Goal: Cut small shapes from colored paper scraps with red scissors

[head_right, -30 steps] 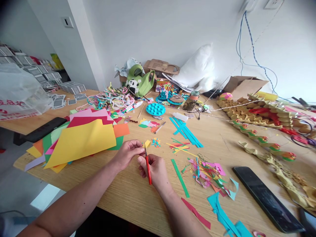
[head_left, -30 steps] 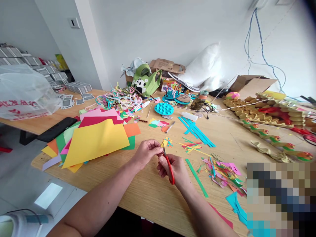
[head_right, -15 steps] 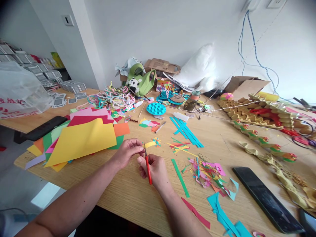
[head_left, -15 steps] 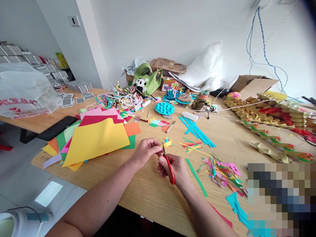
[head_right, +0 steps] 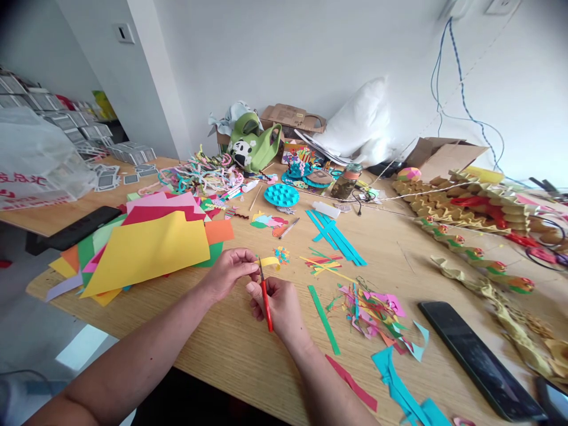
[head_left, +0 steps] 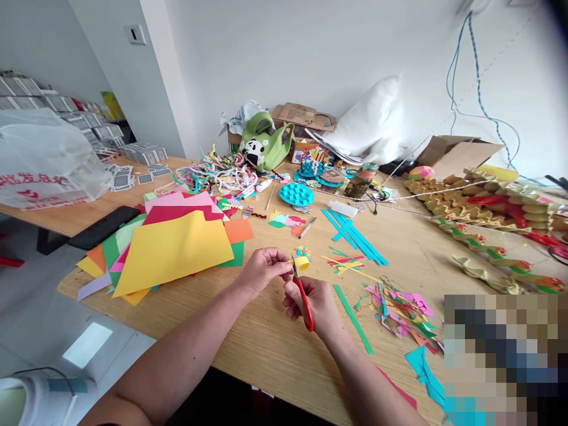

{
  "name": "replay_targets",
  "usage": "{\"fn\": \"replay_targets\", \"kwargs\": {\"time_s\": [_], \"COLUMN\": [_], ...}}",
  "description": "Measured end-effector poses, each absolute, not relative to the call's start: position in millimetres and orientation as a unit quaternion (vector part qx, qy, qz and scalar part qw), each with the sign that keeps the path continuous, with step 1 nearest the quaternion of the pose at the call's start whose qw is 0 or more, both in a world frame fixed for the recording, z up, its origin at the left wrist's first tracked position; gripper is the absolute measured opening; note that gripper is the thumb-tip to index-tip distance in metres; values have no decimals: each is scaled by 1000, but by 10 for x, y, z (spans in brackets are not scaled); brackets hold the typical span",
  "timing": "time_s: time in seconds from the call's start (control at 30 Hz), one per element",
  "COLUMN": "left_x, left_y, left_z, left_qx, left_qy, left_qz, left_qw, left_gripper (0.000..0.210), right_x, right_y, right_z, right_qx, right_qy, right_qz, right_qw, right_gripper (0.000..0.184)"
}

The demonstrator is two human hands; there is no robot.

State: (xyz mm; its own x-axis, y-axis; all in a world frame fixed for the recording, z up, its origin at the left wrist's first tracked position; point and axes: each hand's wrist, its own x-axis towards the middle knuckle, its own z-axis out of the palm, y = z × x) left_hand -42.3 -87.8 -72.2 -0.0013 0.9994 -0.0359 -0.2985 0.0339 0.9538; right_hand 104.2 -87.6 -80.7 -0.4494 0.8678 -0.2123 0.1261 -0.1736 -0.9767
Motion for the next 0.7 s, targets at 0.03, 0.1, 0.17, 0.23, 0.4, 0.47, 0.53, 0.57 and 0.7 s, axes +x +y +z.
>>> {"fn": "replay_targets", "kwargs": {"time_s": [0.03,0.1,0.17,0.23,0.4,0.47,0.53,0.57,0.7], "left_x": [-423,-424,-423,-423,-426,-430,-434,-436,-446], "left_y": [-877,-874,-871,-871,-872,-872,-873,-874,-877], "left_z": [-722,-722,-721,-719,-725,-726,-721,-716,-705], "left_qx": [407,403,397,395,398,403,405,403,401], "left_qy": [429,428,425,422,418,417,417,417,416], "left_qz": [563,566,571,575,577,575,574,574,570], "left_qw": [577,578,579,579,578,577,578,578,585], "left_gripper": [18,16,16,15,14,13,13,12,13], "right_x": [1042,1042,1042,1041,1045,1048,1052,1054,1062], "right_y": [-874,-875,-880,-886,-889,-885,-880,-879,-883], "right_z": [-807,-804,-798,-792,-788,-788,-788,-787,-780], "right_qx": [-433,-429,-427,-427,-425,-428,-433,-433,-432], "right_qy": [-572,-572,-571,-571,-574,-574,-574,-573,-573], "right_qz": [632,634,635,635,634,634,633,634,633], "right_qw": [294,295,296,296,296,292,287,285,290], "right_gripper": [53,53,52,52,51,51,51,51,52]}}
